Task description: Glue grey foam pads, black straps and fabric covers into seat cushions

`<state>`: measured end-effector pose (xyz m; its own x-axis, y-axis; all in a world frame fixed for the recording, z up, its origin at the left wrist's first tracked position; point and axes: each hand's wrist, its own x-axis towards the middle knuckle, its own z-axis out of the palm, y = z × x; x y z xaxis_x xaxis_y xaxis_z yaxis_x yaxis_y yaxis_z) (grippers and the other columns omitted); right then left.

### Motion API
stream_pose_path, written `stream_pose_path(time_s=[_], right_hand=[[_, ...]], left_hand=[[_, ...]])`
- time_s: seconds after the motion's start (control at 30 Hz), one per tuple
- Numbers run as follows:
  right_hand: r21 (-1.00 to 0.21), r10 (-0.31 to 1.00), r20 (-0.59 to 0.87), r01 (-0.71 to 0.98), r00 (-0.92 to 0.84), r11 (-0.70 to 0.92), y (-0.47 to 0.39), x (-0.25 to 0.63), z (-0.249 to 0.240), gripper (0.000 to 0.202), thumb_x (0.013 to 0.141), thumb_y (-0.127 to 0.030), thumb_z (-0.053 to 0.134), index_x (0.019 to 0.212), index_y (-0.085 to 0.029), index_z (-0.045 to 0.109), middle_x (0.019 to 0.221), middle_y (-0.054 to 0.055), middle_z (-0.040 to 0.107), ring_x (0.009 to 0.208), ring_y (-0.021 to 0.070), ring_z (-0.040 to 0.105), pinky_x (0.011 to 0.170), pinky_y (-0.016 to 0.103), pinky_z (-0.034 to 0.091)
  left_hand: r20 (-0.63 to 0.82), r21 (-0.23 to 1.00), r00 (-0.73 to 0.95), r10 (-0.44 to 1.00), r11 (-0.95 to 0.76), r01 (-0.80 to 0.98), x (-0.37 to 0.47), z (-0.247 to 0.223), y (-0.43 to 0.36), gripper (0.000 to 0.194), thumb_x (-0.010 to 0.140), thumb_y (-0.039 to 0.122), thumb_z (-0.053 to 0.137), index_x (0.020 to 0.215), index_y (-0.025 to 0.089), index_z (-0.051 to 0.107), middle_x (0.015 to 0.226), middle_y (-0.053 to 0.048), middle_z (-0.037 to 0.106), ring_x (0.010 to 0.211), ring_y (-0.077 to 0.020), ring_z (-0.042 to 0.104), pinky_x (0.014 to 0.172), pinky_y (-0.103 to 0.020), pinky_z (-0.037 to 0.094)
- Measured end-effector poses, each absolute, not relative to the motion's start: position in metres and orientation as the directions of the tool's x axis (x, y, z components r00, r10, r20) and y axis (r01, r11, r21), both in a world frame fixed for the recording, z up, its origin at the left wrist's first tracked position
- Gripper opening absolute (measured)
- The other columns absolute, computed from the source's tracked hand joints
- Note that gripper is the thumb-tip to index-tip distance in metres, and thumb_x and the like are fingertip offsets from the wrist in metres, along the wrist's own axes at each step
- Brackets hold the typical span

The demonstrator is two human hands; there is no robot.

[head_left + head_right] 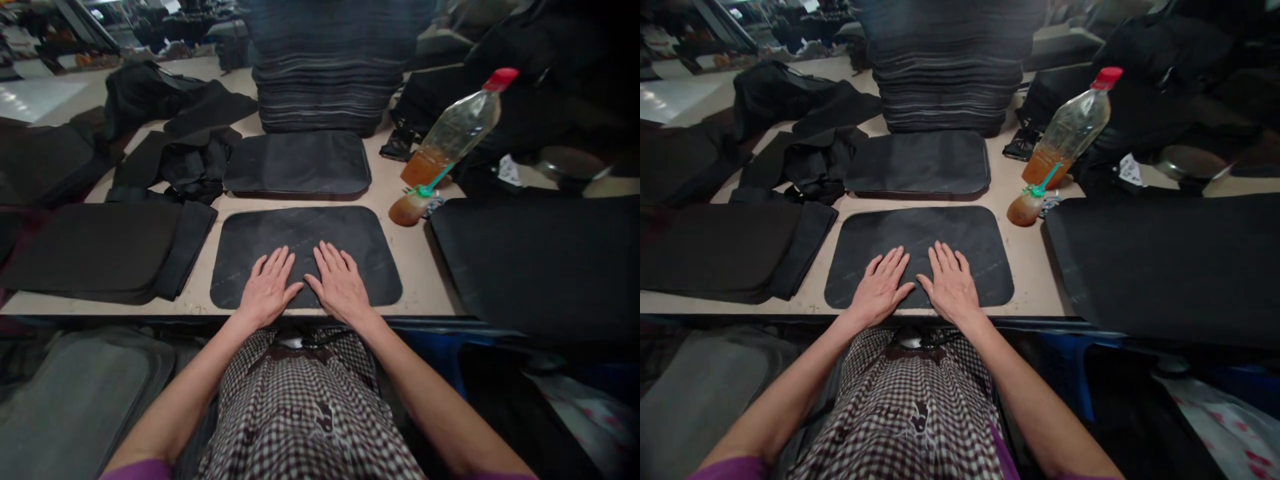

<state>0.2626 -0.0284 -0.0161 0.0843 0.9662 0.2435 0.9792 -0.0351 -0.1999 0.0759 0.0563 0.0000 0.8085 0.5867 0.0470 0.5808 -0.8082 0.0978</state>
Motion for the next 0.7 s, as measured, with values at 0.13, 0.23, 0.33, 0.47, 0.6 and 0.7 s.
stream_pose_path(time_s=[0.13,0.23,0.33,0.47,0.6,0.7], right_hand=[[-0.125,0.967,0.218,0.986,0.131,-0.105,-0.039,0.297,-0.023,0.07,0.106,-0.058,0.03,0.158,-0.012,0.037,0.167,0.015,0.029,0.155,0.028,0.027,0.124,0.051,0.024],[-0.093,0.949,0.236,0.977,0.209,-0.192,-0.052,0.33,-0.031,0.071,0.106,-0.056,0.025,0.157,-0.009,0.037,0.166,0.016,0.03,0.154,0.0285,0.027,0.123,0.052,0.024],[-0.08,0.923,0.261,0.959,0.282,-0.271,-0.065,0.357,-0.043,0.072,0.106,-0.055,0.022,0.157,-0.007,0.037,0.165,0.017,0.033,0.153,0.0301,0.029,0.122,0.053,0.027],[-0.092,0.911,0.254,0.946,0.323,-0.31,-0.075,0.389,-0.045,0.072,0.104,-0.053,0.023,0.15,-0.002,0.044,0.158,0.024,0.042,0.147,0.0356,0.039,0.118,0.053,0.035],[-0.162,0.91,0.208,0.93,0.36,-0.331,-0.061,0.416,-0.025,0.068,0.104,-0.057,0.026,0.137,-0.006,0.056,0.136,0.025,0.061,0.125,0.0378,0.059,0.107,0.049,0.046],[-0.211,0.906,0.166,0.912,0.388,-0.352,-0.038,0.426,-0.011,0.063,0.101,-0.062,0.037,0.13,-0.011,0.058,0.119,0.021,0.067,0.111,0.0359,0.064,0.096,0.045,0.051]], left_hand=[[0.053,0.036,0.757,0.651,-0.759,0.65,0.039,-0.006,0.074,0.071,0.105,0.059,0.029,0.163,0.018,0.029,0.17,-0.008,0.018,0.158,-0.0243,0.018,0.128,-0.046,0.019],[0.053,0.0,0.692,0.72,-0.693,0.721,0.006,-0.008,0.087,0.071,0.105,0.059,0.029,0.163,0.019,0.026,0.17,-0.008,0.019,0.158,-0.0238,0.019,0.128,-0.045,0.022],[0.057,-0.029,0.644,0.763,-0.643,0.765,-0.023,-0.009,0.09,0.071,0.106,0.058,0.027,0.163,0.017,0.025,0.17,-0.008,0.02,0.158,-0.0239,0.02,0.126,-0.045,0.026],[0.076,-0.031,0.632,0.771,-0.632,0.774,-0.046,-0.001,0.101,0.068,0.106,0.056,0.027,0.158,0.014,0.037,0.166,-0.012,0.031,0.155,-0.0257,0.028,0.125,-0.046,0.03],[0.101,0.087,0.658,0.746,-0.666,0.741,-0.04,0.022,0.147,0.064,0.105,0.057,0.031,0.149,0.014,0.048,0.159,-0.015,0.045,0.148,-0.0277,0.04,0.12,-0.043,0.037],[0.077,0.185,0.642,0.763,-0.644,0.743,-0.016,0.037,0.201,0.06,0.102,0.056,0.043,0.148,0.018,0.047,0.149,-0.014,0.053,0.138,-0.0296,0.049,0.114,-0.043,0.043]])
